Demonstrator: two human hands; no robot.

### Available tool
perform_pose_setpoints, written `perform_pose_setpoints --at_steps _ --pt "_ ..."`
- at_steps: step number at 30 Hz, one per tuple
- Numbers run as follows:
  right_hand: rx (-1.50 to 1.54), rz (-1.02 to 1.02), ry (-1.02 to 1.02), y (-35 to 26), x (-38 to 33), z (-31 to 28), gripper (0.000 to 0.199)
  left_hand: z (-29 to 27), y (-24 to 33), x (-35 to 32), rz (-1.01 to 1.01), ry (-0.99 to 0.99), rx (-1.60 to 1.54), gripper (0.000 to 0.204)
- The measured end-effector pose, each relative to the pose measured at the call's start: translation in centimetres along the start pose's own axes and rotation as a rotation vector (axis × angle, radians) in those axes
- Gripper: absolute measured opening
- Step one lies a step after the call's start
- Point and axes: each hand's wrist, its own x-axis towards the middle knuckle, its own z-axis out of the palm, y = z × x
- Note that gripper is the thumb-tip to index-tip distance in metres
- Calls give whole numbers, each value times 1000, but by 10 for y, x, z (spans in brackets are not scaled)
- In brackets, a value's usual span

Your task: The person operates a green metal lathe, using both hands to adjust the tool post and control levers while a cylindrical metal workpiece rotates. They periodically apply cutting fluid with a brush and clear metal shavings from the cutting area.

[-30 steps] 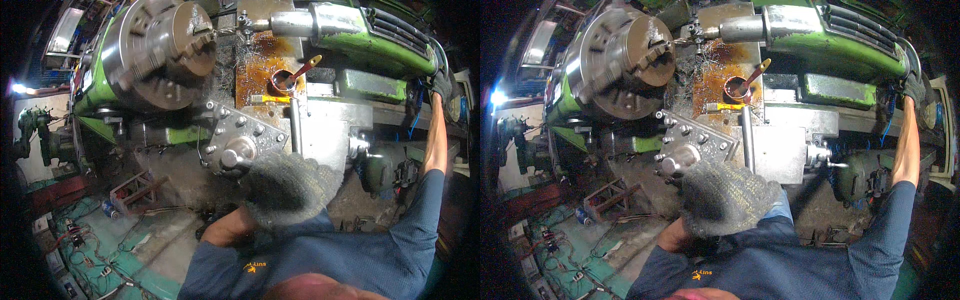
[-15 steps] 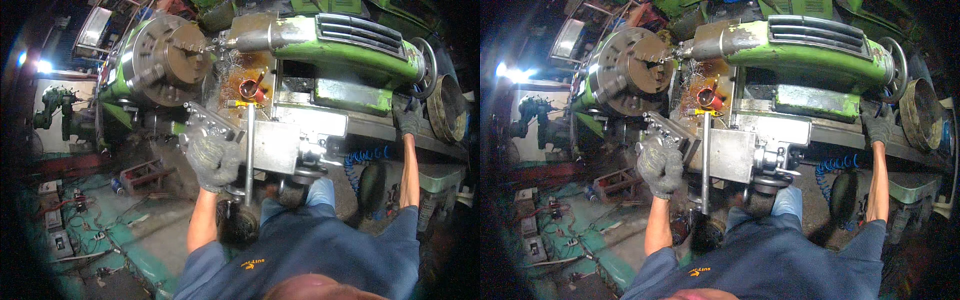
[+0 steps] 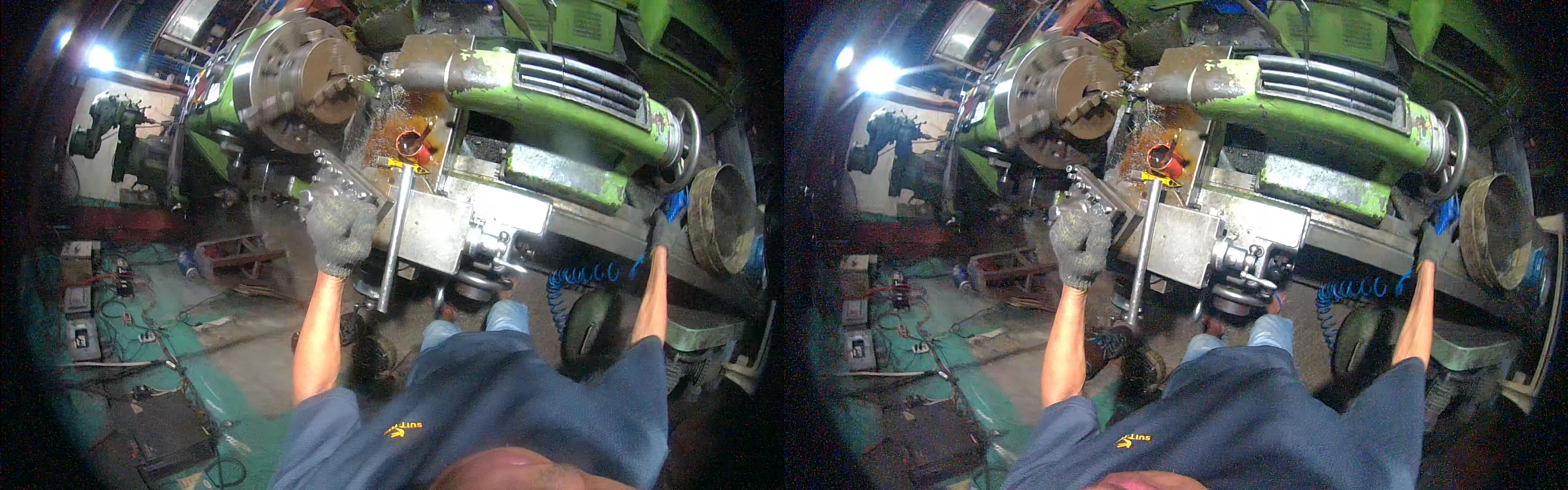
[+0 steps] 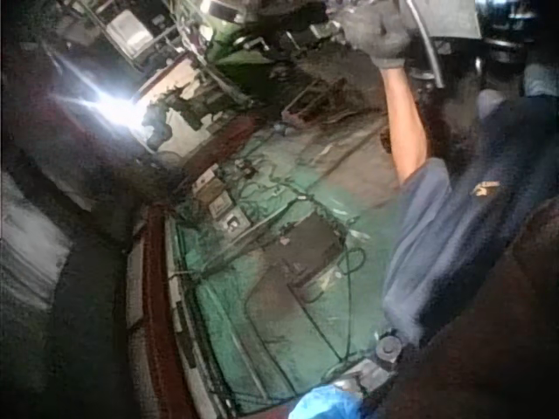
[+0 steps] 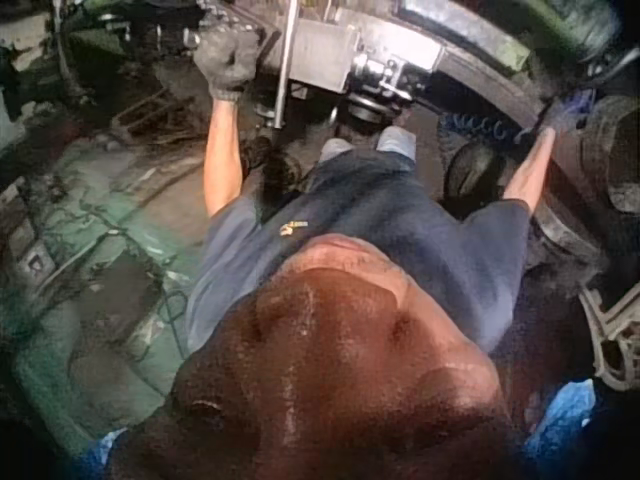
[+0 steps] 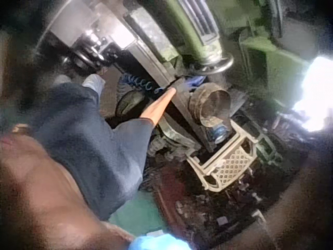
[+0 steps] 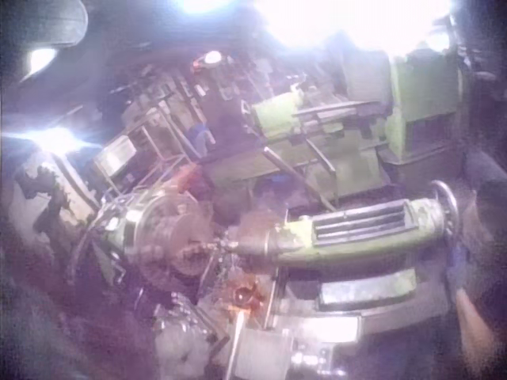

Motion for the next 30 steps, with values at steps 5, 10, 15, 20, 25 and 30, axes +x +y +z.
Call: perform_pose_setpoints --at_steps 5,10,15,20,25,30 --pt "700 191 -86 -113 -92 -76 43 -1 -1 3 15 39 -15 9" --pt "1038 211 -379 -147 -147 -115 48 -4 -11 -3 -41 -26 5 23" --pt "930 116 -557 -228 -156 -100 56 -3 -12 3 94 91 -8 32" --pt "354 -104 -716 -310 -163 -68 44 7 -15 -2 131 150 188 30" --pt "84 -580 -583 -397 -183 6 47 15 -19 -7 106 168 229 34" --pt "-189 -656 -803 -511 -192 60 50 14 -23 -8 155 236 223 34"
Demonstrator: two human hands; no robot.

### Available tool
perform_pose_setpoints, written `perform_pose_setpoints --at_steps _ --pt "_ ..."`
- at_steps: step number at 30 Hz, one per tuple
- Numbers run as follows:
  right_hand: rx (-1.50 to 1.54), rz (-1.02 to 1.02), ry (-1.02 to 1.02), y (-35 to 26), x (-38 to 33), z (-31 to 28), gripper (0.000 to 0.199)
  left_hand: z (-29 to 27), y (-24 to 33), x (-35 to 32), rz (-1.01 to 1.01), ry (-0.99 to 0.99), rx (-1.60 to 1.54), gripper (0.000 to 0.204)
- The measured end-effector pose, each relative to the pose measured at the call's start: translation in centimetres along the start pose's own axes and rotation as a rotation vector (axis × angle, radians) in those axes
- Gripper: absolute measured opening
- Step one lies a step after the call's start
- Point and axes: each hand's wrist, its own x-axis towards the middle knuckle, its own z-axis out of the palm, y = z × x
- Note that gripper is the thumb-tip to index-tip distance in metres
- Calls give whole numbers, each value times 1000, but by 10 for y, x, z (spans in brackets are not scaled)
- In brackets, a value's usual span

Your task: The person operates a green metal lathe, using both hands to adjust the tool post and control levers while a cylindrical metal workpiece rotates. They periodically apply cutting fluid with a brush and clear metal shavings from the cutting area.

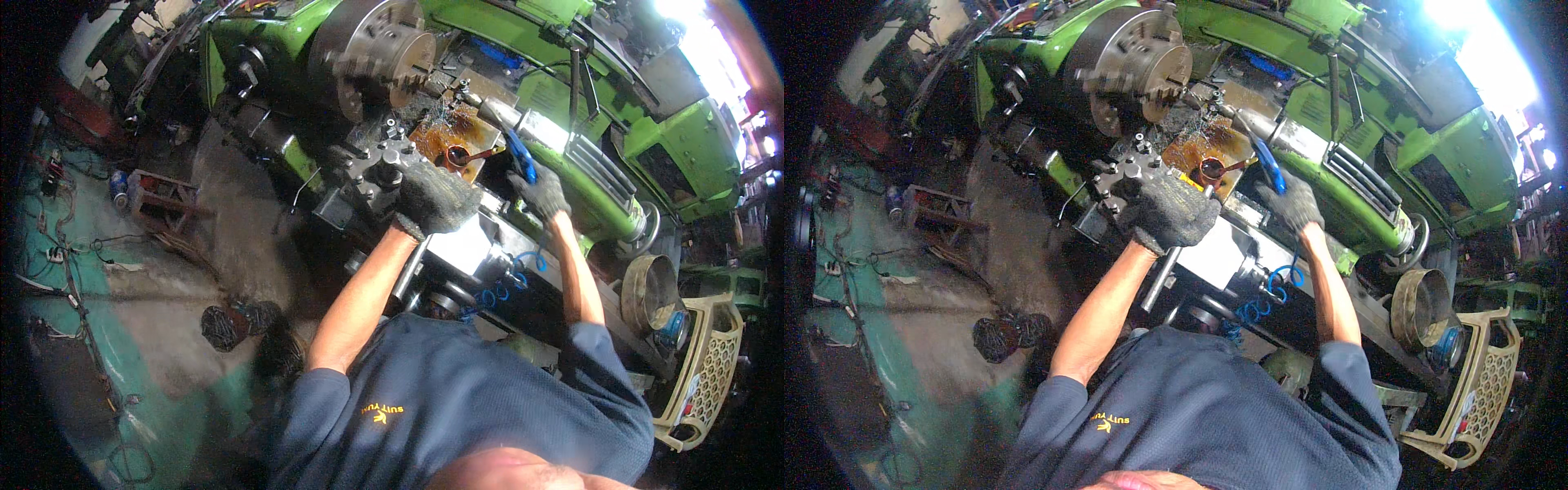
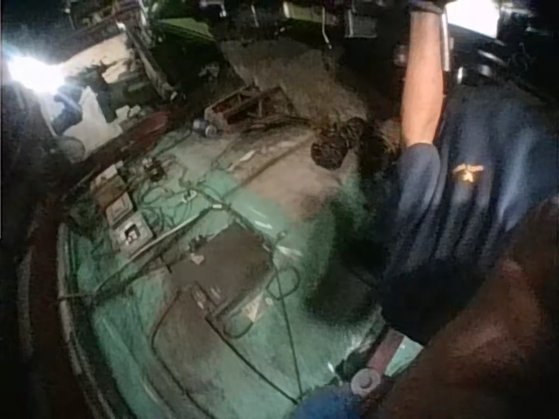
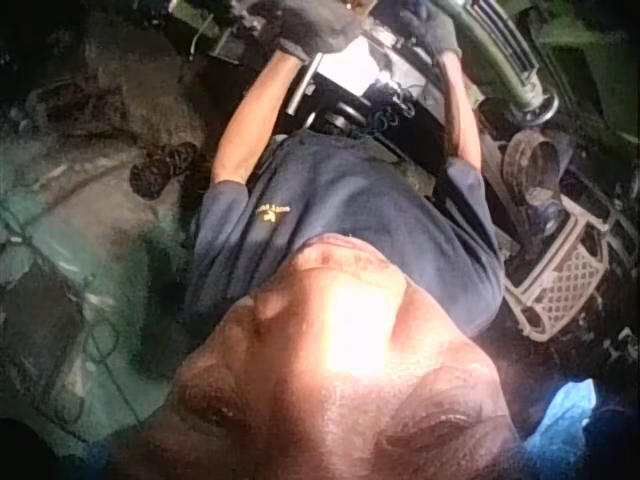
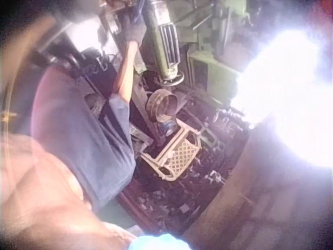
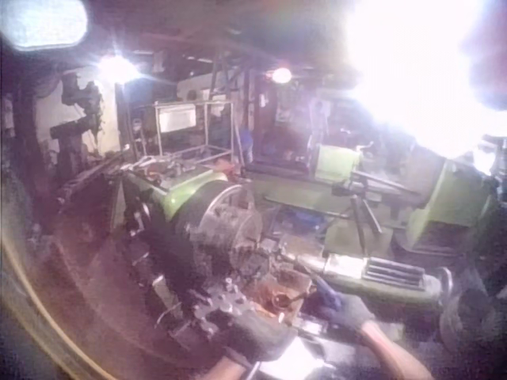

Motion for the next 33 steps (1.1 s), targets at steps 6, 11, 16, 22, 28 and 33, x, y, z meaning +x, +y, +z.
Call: perform_pose_setpoints --at_steps 6,11,16,22,28,33 --pt "-94 27 -161 -42 51 15 53 -14 0 8 -23 -1 17 26" --pt "-73 -51 -53 -46 61 30 47 -12 -1 5 -30 8 -14 24" --pt "-90 -49 -78 -40 77 39 46 -13 -1 7 -5 0 -1 23" --pt "-103 -56 -121 -50 87 44 48 -12 -2 8 6 14 8 22" --pt "-62 -2 -71 -61 86 44 50 -9 -2 7 -31 34 -19 23" --pt "-116 -63 -40 -47 83 42 59 0 -3 1 -35 77 -94 21"
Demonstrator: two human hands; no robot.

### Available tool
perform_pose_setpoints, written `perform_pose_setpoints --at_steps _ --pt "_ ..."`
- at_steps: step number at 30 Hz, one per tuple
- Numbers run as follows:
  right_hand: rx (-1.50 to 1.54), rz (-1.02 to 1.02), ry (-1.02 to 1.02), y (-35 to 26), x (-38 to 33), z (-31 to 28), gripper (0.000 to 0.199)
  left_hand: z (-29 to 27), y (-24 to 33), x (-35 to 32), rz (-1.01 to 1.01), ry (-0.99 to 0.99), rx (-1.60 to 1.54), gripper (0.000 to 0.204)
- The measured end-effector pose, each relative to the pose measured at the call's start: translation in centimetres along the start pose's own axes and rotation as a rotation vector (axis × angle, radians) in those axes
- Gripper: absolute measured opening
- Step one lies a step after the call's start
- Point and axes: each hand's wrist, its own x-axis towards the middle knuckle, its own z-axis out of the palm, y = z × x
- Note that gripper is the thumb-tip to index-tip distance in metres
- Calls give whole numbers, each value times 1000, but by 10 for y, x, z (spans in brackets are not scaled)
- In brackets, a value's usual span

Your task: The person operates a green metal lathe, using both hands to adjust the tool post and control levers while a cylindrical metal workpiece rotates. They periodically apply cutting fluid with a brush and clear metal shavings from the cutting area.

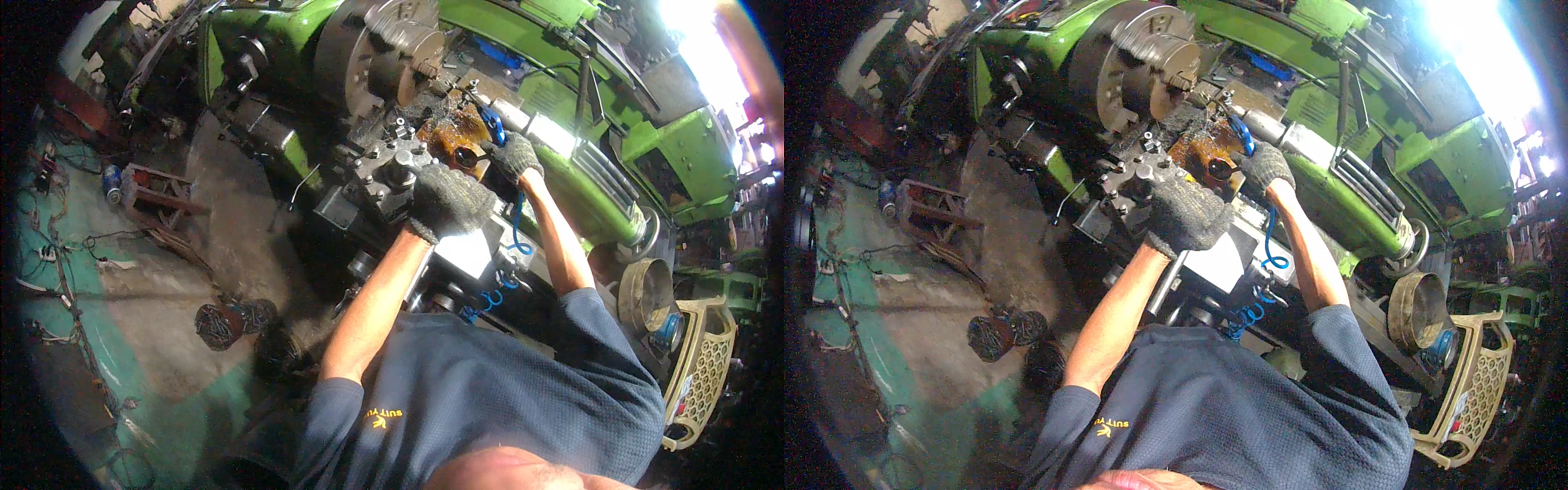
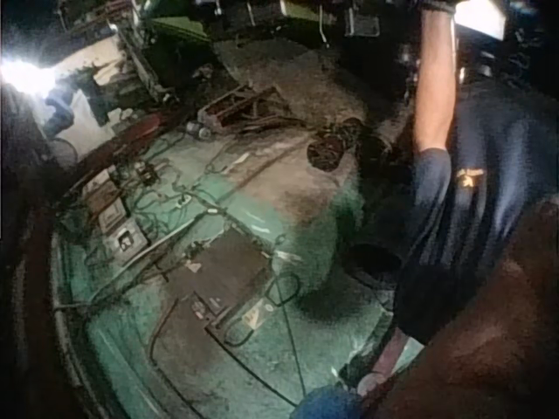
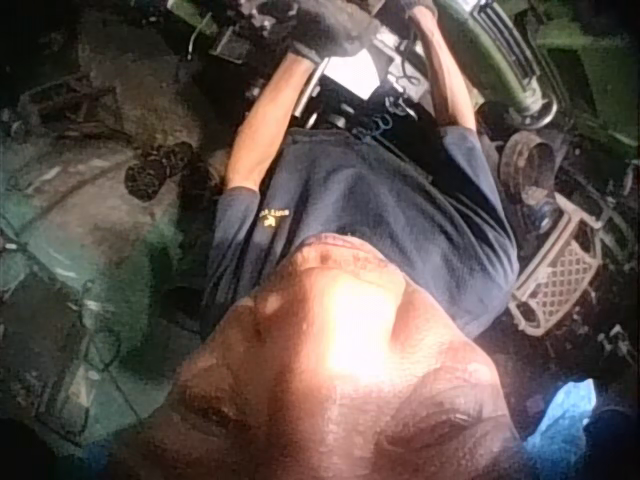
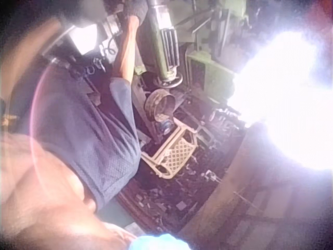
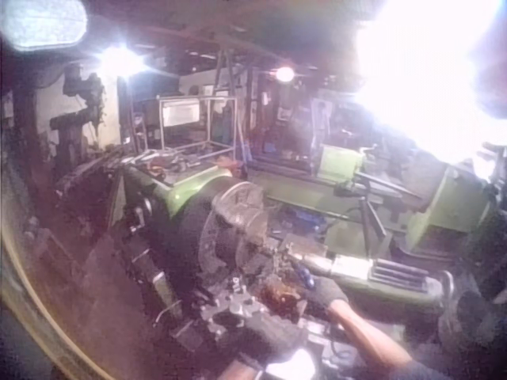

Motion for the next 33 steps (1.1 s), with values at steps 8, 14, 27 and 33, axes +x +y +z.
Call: perform_pose_setpoints --at_steps 8,14,27,33 --pt "28 -16 49 2 -3 8 55 0 -1 0 -3 -4 10 23" --pt "64 52 -105 -19 14 -3 51 1 1 -2 -10 -30 22 25" --pt "150 146 -122 -22 40 15 57 -3 3 -2 16 -87 64 28" --pt "129 -44 -106 23 78 54 51 -1 3 2 36 -87 46 27"
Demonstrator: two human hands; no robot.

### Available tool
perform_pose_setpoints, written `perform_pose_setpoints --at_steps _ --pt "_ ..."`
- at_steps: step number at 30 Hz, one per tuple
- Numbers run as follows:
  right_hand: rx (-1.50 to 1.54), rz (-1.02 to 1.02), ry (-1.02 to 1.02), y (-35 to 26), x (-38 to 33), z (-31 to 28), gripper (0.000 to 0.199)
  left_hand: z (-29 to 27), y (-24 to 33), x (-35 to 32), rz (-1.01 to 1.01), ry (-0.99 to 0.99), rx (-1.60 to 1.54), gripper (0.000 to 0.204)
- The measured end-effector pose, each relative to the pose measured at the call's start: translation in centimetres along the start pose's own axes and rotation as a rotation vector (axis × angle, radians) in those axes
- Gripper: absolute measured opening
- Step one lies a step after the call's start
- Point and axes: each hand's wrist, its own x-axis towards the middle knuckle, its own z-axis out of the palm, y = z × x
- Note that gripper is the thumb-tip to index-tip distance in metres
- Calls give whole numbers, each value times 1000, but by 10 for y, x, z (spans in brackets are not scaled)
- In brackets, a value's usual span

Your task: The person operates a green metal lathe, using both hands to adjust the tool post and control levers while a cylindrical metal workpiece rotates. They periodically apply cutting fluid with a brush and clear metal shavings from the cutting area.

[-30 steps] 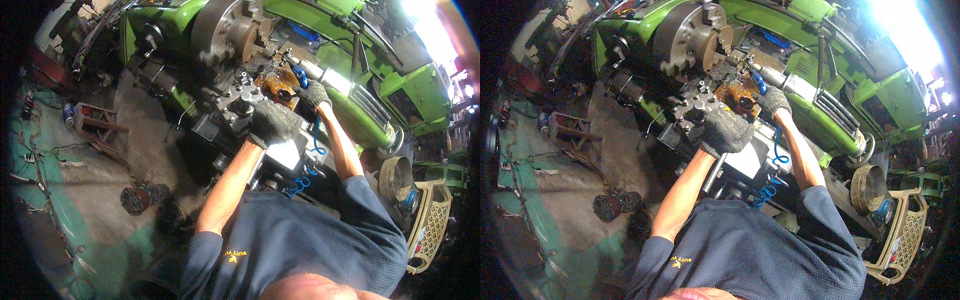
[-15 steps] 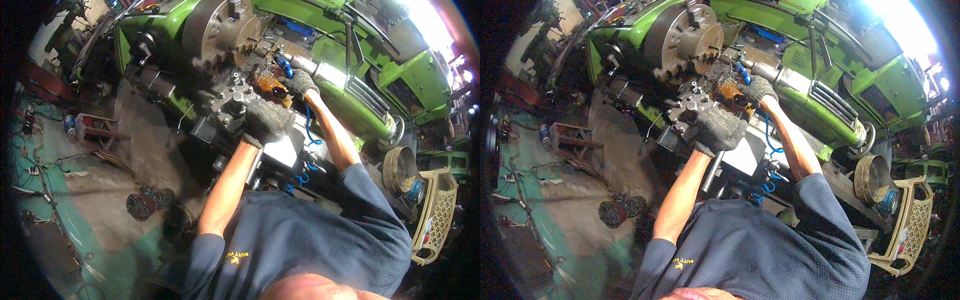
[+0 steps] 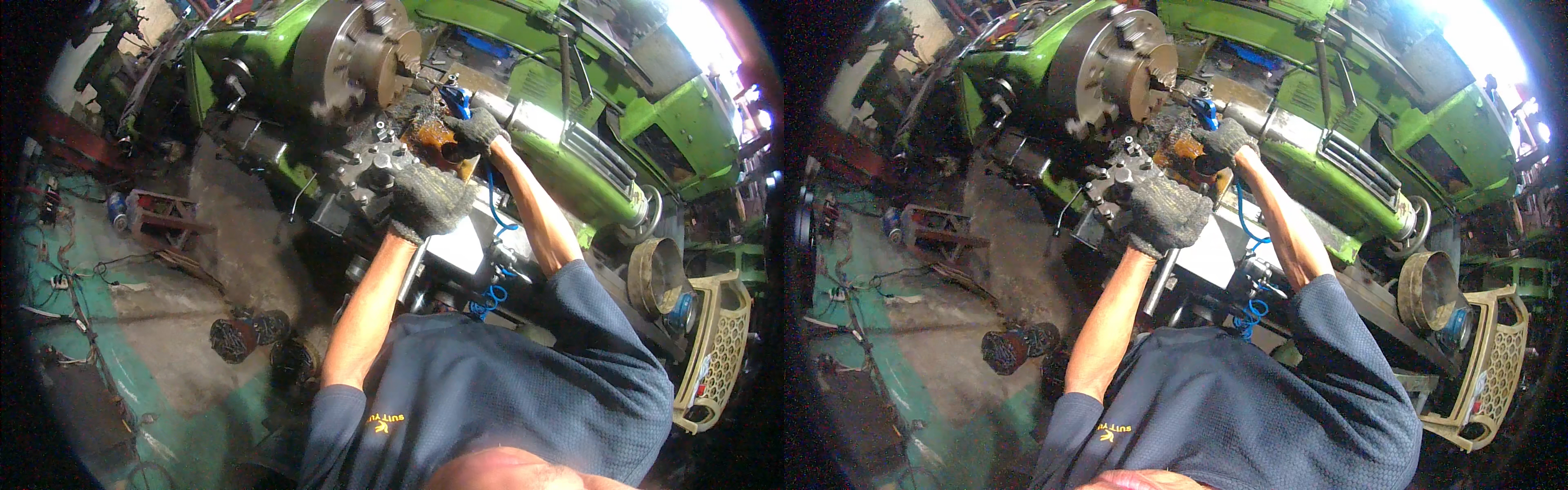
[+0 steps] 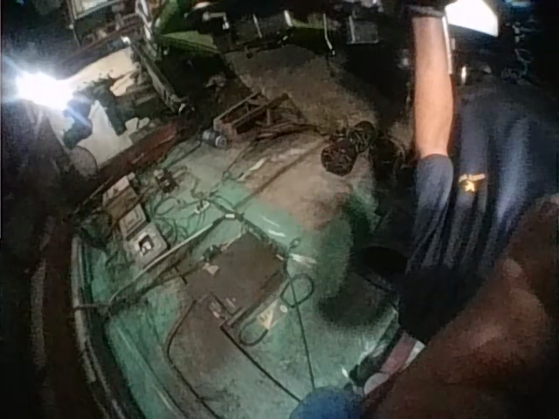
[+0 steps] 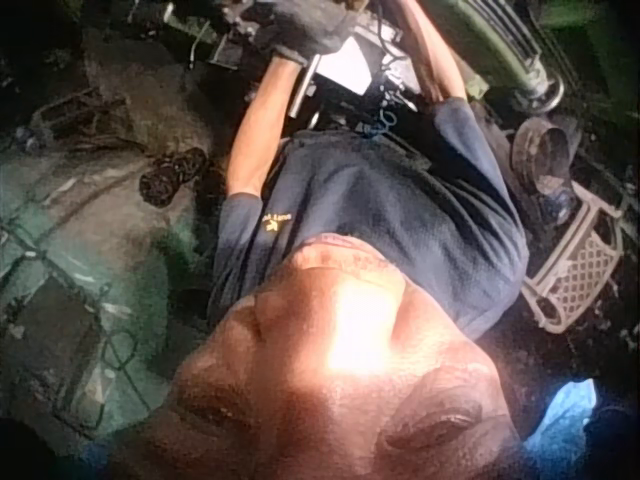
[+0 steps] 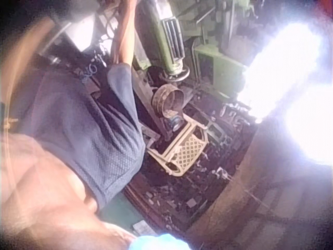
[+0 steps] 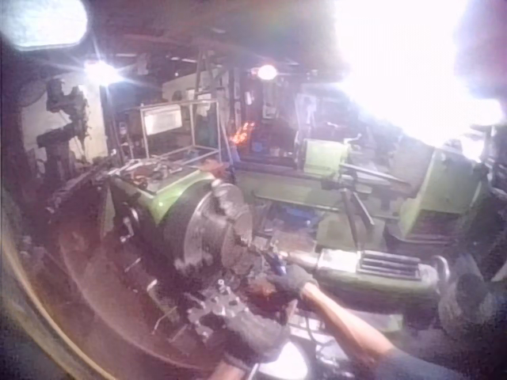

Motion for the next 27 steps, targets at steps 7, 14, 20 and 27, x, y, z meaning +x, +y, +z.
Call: perform_pose_setpoints --at_steps 7,14,20,27 --pt "466 207 -96 -41 -33 -21 45 0 1 -1 -41 70 -31 28" --pt "710 258 -114 -40 -35 -20 38 0 1 2 -26 98 -23 26" --pt "1034 224 -265 -33 -21 -11 33 3 -1 -1 -12 75 -34 26" --pt "847 145 -113 -21 -27 -9 28 8 -3 -7 -11 14 17 27"
